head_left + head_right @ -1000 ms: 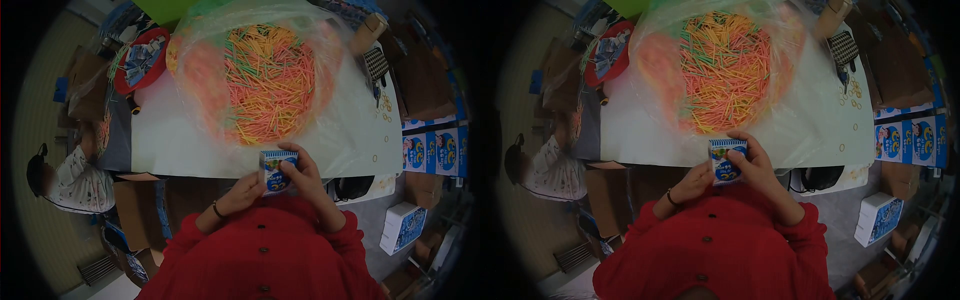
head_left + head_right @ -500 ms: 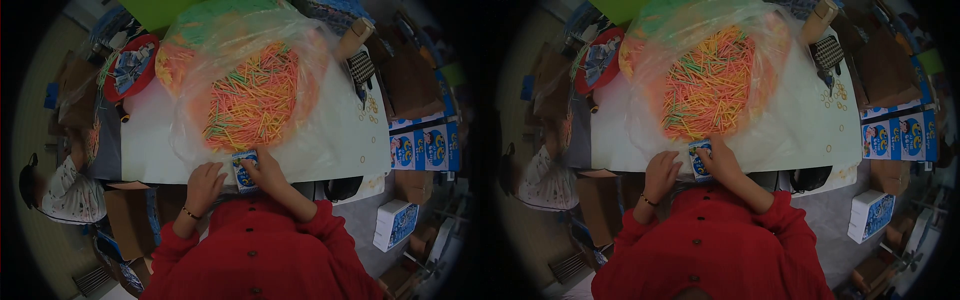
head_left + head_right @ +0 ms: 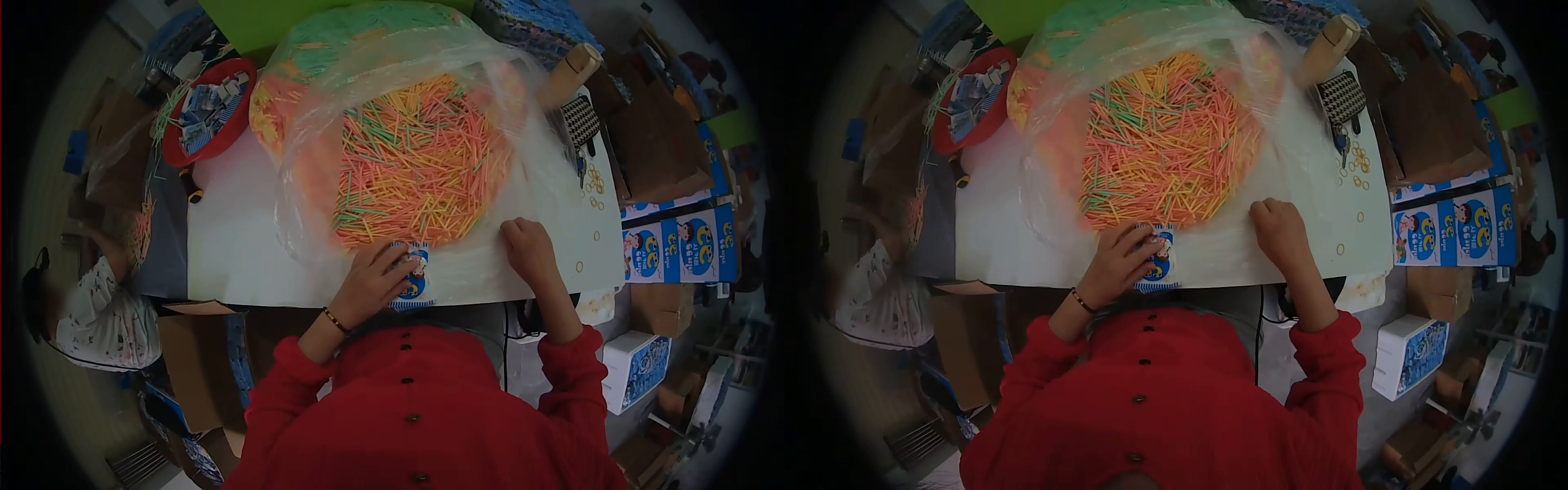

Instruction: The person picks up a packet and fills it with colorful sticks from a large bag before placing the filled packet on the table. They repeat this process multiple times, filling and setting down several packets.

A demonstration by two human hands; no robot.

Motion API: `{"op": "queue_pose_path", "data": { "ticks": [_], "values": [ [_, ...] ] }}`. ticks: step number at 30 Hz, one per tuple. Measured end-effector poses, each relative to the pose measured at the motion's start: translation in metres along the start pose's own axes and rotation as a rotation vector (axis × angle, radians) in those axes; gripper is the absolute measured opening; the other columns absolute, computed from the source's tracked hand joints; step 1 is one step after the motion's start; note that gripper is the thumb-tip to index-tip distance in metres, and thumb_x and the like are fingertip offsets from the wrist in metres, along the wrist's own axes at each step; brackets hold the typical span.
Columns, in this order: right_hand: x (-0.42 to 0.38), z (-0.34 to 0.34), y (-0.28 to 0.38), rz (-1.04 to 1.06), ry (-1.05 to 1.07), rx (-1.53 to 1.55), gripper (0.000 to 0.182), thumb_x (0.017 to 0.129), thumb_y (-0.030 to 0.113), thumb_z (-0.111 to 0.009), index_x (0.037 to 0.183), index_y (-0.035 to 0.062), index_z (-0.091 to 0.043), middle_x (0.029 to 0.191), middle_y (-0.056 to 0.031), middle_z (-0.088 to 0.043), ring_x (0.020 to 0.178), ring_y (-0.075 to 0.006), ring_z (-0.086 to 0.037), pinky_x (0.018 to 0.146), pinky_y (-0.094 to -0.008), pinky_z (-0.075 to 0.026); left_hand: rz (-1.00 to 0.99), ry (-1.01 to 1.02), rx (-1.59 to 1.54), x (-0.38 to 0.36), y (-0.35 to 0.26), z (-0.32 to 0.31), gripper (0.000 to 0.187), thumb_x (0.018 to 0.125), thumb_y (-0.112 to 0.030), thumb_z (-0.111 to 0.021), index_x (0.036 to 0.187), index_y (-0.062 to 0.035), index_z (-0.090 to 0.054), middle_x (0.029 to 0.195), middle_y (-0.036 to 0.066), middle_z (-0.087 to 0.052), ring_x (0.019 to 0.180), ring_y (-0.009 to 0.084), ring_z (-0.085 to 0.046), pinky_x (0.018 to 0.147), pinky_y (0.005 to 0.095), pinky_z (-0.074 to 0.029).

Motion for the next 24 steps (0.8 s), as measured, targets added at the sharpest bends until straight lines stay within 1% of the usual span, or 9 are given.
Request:
{"op": "queue_pose_path", "data": {
  "ticks": [1,3,4,7,11,13,15,22,24],
  "values": [
    [-0.002,0.007,-0.009,-0.064,-0.146,0.053,0.009,0.086,0.014,-0.061,0.087,0.0050,-0.058,0.076,-0.0123,-0.058,0.072,-0.0317,-0.058,0.068,-0.0394,-0.046,-0.008,0.003,-0.003,-0.001,-0.005,0.000,0.044,0.081,-0.023,-0.069,0.121,-0.0086,-0.057,0.118,0.012,-0.053,0.108,0.0310,-0.053,0.097,0.0430,-0.038],
    [-0.004,0.005,-0.018,-0.166,-0.133,0.174,0.009,0.086,0.012,-0.061,0.089,0.0043,-0.059,0.077,-0.0127,-0.059,0.072,-0.0324,-0.058,0.068,-0.0410,-0.046,0.303,-0.153,0.019,-0.011,0.004,0.008,0.037,0.081,-0.036,-0.069,0.104,-0.0075,-0.061,0.102,0.010,-0.056,0.095,0.0276,-0.053,0.088,0.0422,-0.038],
    [-0.005,0.002,-0.023,-0.258,-0.112,0.305,0.009,0.085,0.011,-0.061,0.090,0.0037,-0.060,0.078,-0.0132,-0.060,0.073,-0.0332,-0.058,0.068,-0.0427,-0.046,0.305,-0.155,0.016,-0.016,0.001,0.008,0.037,0.081,-0.036,-0.069,0.104,-0.0075,-0.061,0.102,0.010,-0.056,0.095,0.0276,-0.053,0.088,0.0422,-0.038],
    [0.001,0.010,-0.015,-0.291,-0.121,0.191,0.009,0.084,0.010,-0.062,0.090,0.0038,-0.061,0.081,-0.0145,-0.061,0.074,-0.0346,-0.059,0.066,-0.0439,-0.047,0.513,-0.049,0.085,-0.033,0.013,0.000,0.042,0.077,-0.048,-0.069,0.084,-0.0084,-0.057,0.081,0.006,-0.053,0.081,0.0248,-0.049,0.076,0.0389,-0.034],
    [0.024,0.026,0.036,-0.215,-0.238,0.275,0.012,0.083,0.011,-0.064,0.092,0.0047,-0.060,0.081,-0.0137,-0.062,0.074,-0.0335,-0.060,0.064,-0.0435,-0.046,0.601,-0.074,0.010,-0.025,0.019,-0.011,0.047,0.072,-0.054,-0.072,0.073,-0.0112,-0.052,0.071,0.002,-0.048,0.074,0.0236,-0.046,0.071,0.0373,-0.030],
    [0.028,0.016,0.078,-0.064,-0.153,0.589,0.017,0.081,0.012,-0.067,0.095,0.0056,-0.059,0.079,-0.0129,-0.060,0.074,-0.0331,-0.059,0.064,-0.0429,-0.046,0.649,-0.064,-0.031,-0.022,0.022,-0.012,0.046,0.070,-0.053,-0.073,0.073,-0.0118,-0.053,0.071,0.002,-0.049,0.074,0.0236,-0.047,0.073,0.0377,-0.030],
    [0.025,-0.005,0.116,0.122,0.030,0.591,0.016,0.081,0.010,-0.067,0.094,0.0050,-0.059,0.084,-0.0125,-0.059,0.077,-0.0332,-0.059,0.067,-0.0403,-0.048,0.697,-0.124,-0.129,-0.026,0.027,-0.014,0.041,0.070,-0.046,-0.075,0.071,-0.0124,-0.053,0.072,0.002,-0.050,0.073,0.0225,-0.047,0.071,0.0367,-0.030],
    [0.021,-0.032,0.134,0.073,0.124,0.632,0.023,0.079,0.011,-0.068,0.100,0.0069,-0.058,0.093,-0.0137,-0.058,0.084,-0.0332,-0.058,0.070,-0.0407,-0.048,0.594,0.023,-0.229,-0.034,0.026,-0.014,0.022,0.074,-0.022,-0.074,0.074,-0.0086,-0.056,0.075,0.004,-0.052,0.072,0.0240,-0.049,0.066,0.0372,-0.035],
    [0.024,-0.028,0.131,0.041,0.181,0.659,0.021,0.082,0.011,-0.066,0.101,0.0063,-0.059,0.092,-0.0141,-0.059,0.084,-0.0341,-0.059,0.070,-0.0411,-0.048,0.468,-0.187,-0.085,-0.022,0.007,0.016,0.014,0.077,-0.012,-0.071,0.082,-0.0047,-0.060,0.081,0.009,-0.054,0.077,0.0278,-0.052,0.069,0.0390,-0.041]
  ]
}}
Point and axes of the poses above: each hand's wrist, its own x-axis towards the middle knuckle, its own z-axis out of the back of the hand, y = z × x, the point moved 7 cm from there along x, towards the middle knuckle
